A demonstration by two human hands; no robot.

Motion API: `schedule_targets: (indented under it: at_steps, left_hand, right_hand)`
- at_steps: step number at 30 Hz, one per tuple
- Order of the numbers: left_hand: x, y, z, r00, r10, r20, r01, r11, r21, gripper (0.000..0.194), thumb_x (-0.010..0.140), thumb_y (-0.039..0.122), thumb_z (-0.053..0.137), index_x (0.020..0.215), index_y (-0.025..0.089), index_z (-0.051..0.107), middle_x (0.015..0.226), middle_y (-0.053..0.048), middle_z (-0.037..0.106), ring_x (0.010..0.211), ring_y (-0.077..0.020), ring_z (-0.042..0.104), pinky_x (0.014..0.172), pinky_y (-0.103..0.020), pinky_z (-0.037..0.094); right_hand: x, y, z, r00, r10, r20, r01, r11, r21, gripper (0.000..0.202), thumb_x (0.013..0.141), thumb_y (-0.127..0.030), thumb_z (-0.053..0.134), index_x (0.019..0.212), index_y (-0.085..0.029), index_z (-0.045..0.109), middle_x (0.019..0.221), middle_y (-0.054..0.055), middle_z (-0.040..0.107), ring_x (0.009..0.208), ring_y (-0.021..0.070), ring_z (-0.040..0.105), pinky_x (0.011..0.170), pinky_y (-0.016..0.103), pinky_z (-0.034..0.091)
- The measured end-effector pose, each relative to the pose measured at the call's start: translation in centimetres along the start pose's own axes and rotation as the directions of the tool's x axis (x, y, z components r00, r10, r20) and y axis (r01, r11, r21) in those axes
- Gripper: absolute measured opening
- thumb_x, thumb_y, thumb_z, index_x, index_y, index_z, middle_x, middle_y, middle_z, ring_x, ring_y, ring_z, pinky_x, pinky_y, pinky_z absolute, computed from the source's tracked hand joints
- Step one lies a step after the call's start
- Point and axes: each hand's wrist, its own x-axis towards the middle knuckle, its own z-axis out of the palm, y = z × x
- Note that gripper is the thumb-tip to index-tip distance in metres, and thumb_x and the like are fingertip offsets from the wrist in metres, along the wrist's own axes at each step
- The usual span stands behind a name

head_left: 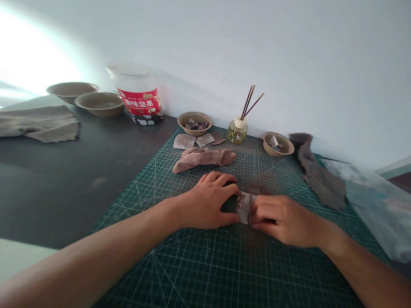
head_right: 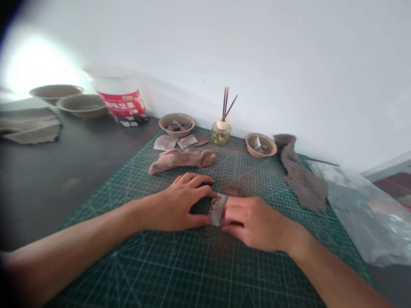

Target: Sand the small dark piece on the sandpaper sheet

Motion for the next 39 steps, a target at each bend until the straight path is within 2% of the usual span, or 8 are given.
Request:
schedule_targets:
  at_steps: [4,14,18,23,27,32,36,39]
  left_hand:
    - [0.02,-0.03,-0.03,1.0,-0.002,0.001,0.002,1.0,0.01,0.048,0.083,0.053,0.071,0.125,0.033,0.061,0.147,-0.004,0.047,0.135,-0.035,0.039,0.114,-0.06,0.032]
    - [0.06,0.14,-0.18,1.0,-0.016,-0.001,0.016,1.0,0.002,0.046,0.082,0.051,0.072,0.123,0.033,0.062,0.147,-0.005,0.047,0.135,-0.0355,0.04,0.113,-0.06,0.032]
    - [0.11,0.14,-0.18,1.0,-0.011,0.001,0.011,1.0,-0.006,0.047,0.081,0.051,0.072,0.123,0.032,0.062,0.147,-0.005,0.048,0.134,-0.035,0.041,0.113,-0.059,0.033]
    - [0.05,0.02,-0.06,1.0,-0.014,-0.005,0.014,1.0,0.004,0.046,0.083,0.051,0.071,0.124,0.033,0.061,0.147,-0.004,0.048,0.136,-0.0351,0.039,0.113,-0.061,0.032]
    - [0.02,0.03,-0.08,1.0,-0.006,0.0,0.006,1.0,0.001,0.047,0.082,0.052,0.071,0.124,0.033,0.062,0.148,-0.004,0.047,0.135,-0.0346,0.04,0.113,-0.059,0.032]
    - [0.08,0.07,-0.07,1.0,-0.012,0.004,0.012,1.0,0.007,0.046,0.083,0.052,0.071,0.124,0.033,0.061,0.148,-0.004,0.047,0.135,-0.0349,0.04,0.113,-0.059,0.032]
    - [0.02,0.05,0.0,1.0,-0.005,-0.003,0.005,1.0,0.009,0.048,0.082,0.053,0.071,0.124,0.033,0.062,0.147,-0.005,0.047,0.134,-0.0348,0.04,0.113,-0.059,0.033]
    - [-0.01,0.13,-0.09,1.0,0.002,0.007,-0.002,1.0,0.013,0.048,0.082,0.052,0.071,0.124,0.032,0.062,0.147,-0.005,0.047,0.135,-0.035,0.039,0.113,-0.059,0.032]
  right_hand:
    - [0.3,0.06,-0.01,0.983,0.089,-0.159,-0.111,0.985,-0.133,0.013,0.098,-0.021,0.059,0.088,-0.02,0.067,0.098,0.005,0.067,0.089,0.0175,0.063,0.078,0.029,0.046]
    - [0.09,-0.36,-0.17,0.973,0.17,-0.156,-0.187,0.976,-0.108,0.011,0.096,-0.017,0.059,0.087,-0.02,0.064,0.095,0.003,0.066,0.088,0.017,0.062,0.078,0.029,0.045]
    - [0.22,-0.59,0.12,0.999,0.05,0.013,-0.05,0.998,-0.028,0.01,0.096,-0.017,0.061,0.087,-0.021,0.064,0.092,0.001,0.066,0.085,0.015,0.062,0.076,0.027,0.045]
    - [0.35,-0.55,-0.09,0.985,0.103,-0.137,-0.119,0.986,-0.115,0.011,0.097,-0.017,0.059,0.087,-0.02,0.064,0.095,0.004,0.067,0.087,0.0176,0.062,0.078,0.03,0.045]
    - [0.08,-0.6,-0.3,0.999,-0.002,0.039,0.003,1.0,-0.024,0.01,0.094,-0.017,0.064,0.085,-0.021,0.065,0.088,0.0,0.068,0.081,0.0149,0.062,0.074,0.028,0.045]
    - [0.29,-0.11,-0.19,0.985,0.081,-0.153,-0.095,0.992,-0.086,0.011,0.097,-0.019,0.06,0.088,-0.02,0.066,0.101,0.005,0.068,0.092,0.0184,0.062,0.082,0.031,0.046]
    - [0.46,0.09,-0.13,1.0,-0.002,0.024,0.001,0.999,0.037,0.01,0.095,-0.018,0.064,0.086,-0.021,0.065,0.092,0.001,0.068,0.085,0.0149,0.063,0.078,0.027,0.046]
    - [0.66,0.29,0.16,0.994,0.017,-0.104,-0.015,1.0,0.018,0.007,0.096,-0.019,0.063,0.09,-0.021,0.065,0.098,0.003,0.068,0.092,0.0173,0.063,0.081,0.029,0.046]
